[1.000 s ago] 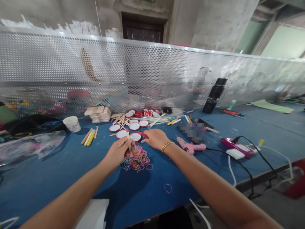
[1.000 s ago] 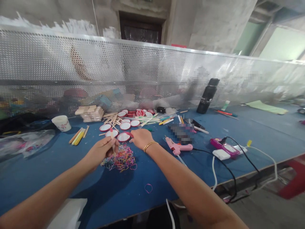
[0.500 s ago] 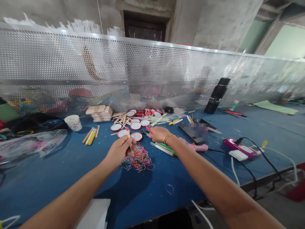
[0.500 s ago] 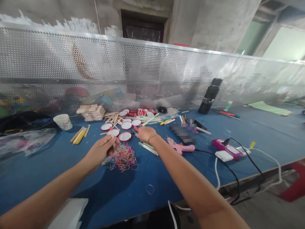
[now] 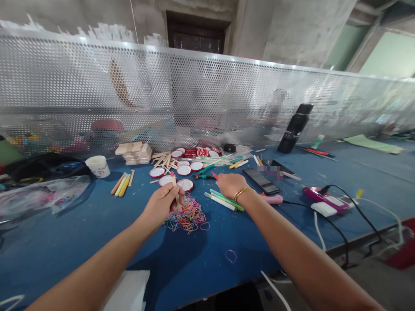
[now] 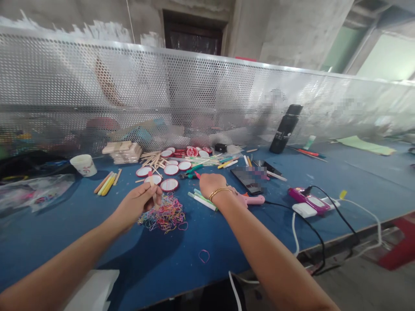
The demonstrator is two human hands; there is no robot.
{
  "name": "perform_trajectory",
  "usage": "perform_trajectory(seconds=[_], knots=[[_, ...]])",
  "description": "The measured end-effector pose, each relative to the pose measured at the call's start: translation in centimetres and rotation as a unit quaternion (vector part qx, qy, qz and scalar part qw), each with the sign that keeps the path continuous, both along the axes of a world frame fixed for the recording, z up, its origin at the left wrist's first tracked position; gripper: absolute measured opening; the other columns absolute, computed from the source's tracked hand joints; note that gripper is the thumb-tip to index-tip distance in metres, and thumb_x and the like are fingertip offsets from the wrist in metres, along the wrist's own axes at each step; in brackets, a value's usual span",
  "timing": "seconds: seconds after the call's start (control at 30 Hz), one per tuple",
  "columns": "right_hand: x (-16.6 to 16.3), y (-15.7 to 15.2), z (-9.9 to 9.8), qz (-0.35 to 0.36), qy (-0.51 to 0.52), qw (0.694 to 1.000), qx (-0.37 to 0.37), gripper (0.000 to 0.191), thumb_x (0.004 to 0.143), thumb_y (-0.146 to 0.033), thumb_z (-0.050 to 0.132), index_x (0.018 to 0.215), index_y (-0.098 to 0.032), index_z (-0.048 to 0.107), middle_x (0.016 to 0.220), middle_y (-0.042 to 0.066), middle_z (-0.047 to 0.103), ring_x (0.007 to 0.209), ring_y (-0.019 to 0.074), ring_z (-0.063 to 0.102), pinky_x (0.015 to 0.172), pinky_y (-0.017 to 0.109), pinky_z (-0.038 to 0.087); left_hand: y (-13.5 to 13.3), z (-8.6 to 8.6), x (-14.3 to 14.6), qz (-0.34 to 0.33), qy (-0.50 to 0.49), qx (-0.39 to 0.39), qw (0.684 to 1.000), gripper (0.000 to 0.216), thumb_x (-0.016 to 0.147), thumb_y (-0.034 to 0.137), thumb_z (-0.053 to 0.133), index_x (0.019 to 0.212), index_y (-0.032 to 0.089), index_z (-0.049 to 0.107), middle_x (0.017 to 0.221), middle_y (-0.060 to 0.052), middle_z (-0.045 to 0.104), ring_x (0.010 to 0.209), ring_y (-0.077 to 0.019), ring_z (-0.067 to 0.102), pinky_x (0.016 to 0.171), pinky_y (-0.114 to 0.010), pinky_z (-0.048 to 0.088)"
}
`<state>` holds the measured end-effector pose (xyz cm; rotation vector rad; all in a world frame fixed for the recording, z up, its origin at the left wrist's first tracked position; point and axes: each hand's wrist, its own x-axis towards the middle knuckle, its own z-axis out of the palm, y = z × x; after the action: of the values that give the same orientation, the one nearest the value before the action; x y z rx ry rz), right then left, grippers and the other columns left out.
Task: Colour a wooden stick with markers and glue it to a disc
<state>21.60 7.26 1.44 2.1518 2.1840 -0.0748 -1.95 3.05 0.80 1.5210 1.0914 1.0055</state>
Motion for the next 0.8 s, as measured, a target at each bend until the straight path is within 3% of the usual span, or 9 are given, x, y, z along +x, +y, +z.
perform_trajectory(seconds=[0.17,0.33,0.67,0.8], knots=[[-0.3,-2.3,-0.7,-0.019,-0.003,0.999,-0.045,0.035,0.094,-0.025,0.044,0.118,-0.010,0.066,0.119,0.023,0.068,0.111,0.0331,0.067,0.086,0.042,0.051,-0.1,0.1,0.0,0.007,0.006,0.004,1.000,0.025,0.091,0.039,0.047,0.083,0.017,0.057,0.065,0.001,0.061,0.048,-0.0078,0.042,0.048,-0.021,0.031],[-1.6,-4.1,-0.5,0.033,0.022,0.998,-0.041,0.038,0.095,-0.032,0.042,0.119,-0.017,0.066,0.120,0.018,0.069,0.112,0.0291,0.067,0.088,0.037,0.051,-0.1,0.0,0.1,0.004,0.017,0.009,1.000,0.025,0.092,0.038,0.046,0.083,0.017,0.057,0.065,0.001,0.060,0.048,-0.0081,0.042,0.048,-0.021,0.031],[0.2,-2.3,-0.9,-0.025,0.011,0.999,-0.027,0.039,0.093,-0.040,0.050,0.116,-0.015,0.069,0.118,0.019,0.070,0.111,0.0287,0.066,0.087,0.035,0.049,0.0,-0.2,0.1,0.000,0.005,0.018,1.000,0.027,0.089,0.042,0.050,0.083,0.017,0.058,0.064,0.001,0.062,0.048,-0.0083,0.044,0.047,-0.021,0.032],[1.1,-3.6,-1.0,-0.026,0.008,1.000,0.000,0.043,0.098,-0.042,0.041,0.116,-0.013,0.067,0.115,0.019,0.071,0.109,0.0304,0.066,0.086,0.037,0.048,0.1,-0.2,0.0,0.004,0.006,0.018,1.000,0.029,0.088,0.045,0.052,0.083,0.017,0.058,0.064,0.001,0.062,0.047,-0.0081,0.043,0.047,-0.021,0.031]])
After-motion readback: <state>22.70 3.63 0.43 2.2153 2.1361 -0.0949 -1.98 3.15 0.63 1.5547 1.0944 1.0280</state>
